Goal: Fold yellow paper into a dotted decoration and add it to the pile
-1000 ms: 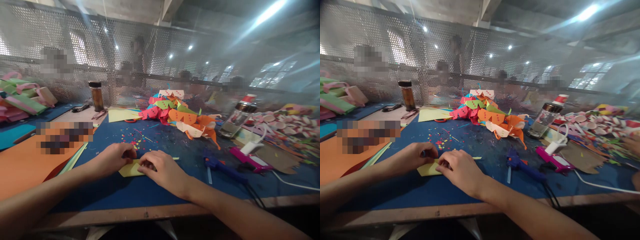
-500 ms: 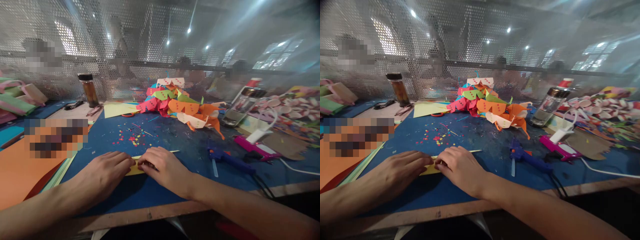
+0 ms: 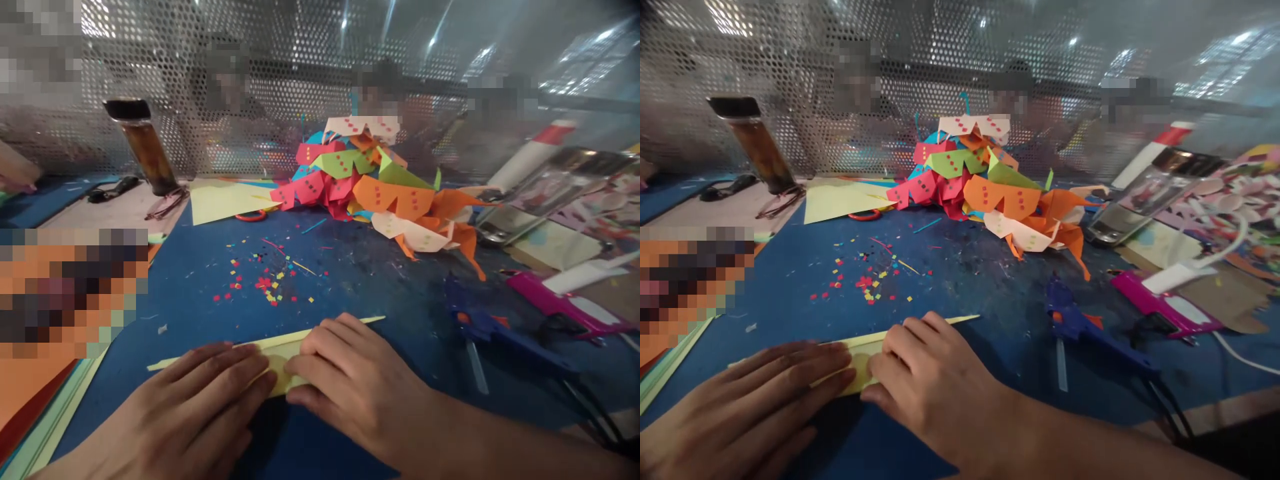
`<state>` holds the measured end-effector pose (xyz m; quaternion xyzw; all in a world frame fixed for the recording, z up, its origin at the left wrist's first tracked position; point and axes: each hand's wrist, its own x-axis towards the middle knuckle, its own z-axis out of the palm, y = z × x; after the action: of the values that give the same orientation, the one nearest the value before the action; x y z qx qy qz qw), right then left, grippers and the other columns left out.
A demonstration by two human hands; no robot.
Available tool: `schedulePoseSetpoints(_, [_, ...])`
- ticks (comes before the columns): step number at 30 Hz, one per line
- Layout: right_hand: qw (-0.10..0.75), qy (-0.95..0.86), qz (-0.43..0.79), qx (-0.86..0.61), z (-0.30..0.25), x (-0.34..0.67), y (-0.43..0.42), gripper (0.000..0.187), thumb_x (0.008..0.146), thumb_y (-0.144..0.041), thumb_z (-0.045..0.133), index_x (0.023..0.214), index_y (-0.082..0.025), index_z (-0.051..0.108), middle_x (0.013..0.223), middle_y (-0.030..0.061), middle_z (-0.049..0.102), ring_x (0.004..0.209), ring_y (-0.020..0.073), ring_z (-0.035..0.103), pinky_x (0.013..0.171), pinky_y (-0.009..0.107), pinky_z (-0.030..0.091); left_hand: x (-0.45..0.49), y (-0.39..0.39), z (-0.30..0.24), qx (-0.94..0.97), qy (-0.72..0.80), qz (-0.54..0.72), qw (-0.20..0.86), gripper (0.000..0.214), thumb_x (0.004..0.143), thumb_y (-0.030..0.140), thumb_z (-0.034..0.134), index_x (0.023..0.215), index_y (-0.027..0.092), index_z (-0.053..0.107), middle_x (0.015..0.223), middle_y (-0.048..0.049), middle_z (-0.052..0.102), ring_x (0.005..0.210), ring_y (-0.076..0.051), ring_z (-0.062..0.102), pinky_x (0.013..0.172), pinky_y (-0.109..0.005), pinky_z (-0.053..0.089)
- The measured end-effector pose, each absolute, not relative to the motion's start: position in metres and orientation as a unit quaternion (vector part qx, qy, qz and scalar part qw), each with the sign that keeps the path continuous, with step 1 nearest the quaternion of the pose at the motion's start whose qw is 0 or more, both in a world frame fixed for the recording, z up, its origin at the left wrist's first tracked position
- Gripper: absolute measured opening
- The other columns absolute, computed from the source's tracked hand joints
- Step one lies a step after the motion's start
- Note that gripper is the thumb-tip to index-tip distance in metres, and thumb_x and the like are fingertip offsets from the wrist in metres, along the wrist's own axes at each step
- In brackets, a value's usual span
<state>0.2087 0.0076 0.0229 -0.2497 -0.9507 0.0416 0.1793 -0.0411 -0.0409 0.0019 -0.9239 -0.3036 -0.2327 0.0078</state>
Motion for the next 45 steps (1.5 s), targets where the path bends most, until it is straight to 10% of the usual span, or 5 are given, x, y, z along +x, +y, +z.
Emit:
schedulePoseSetpoints(15, [0.184, -0.95, 0.062, -0.244, 0.022, 0.21, 0.012, 0.018, 0.101, -0.031, 0.05, 0.093, -0.019, 0.061, 0.083, 0.0005, 0.062, 0.078, 0.017, 0.052, 0.076, 0.033, 0.036, -0.041, -0.047, -0.01, -0.921, -0.319, -0.201, 0.101, 0.04, 0.103, 0.011, 0.034, 0.127, 0.024, 0.062, 0.132, 0.0049, 0.064, 0.13, -0.021, 0.051, 0.122, -0.041, 0.021])
schedulePoseSetpoints(45, [0.184, -0.957, 0.062, -0.215, 0.022, 0.212, 0.012, 0.012, 0.097, -0.019, 0.054, 0.095, -0.018, 0.065, 0.081, 0.0012, 0.059, 0.074, 0.0166, 0.049, 0.07, 0.034, 0.036, -0.05, -0.05, -0.006, -0.94, -0.293, -0.15, 0.087, 0.04, 0.102, 0.031, 0.042, 0.139, 0.022, 0.054, 0.15, 0.0019, 0.05, 0.141, -0.026, 0.038, 0.123, -0.041, 0.013])
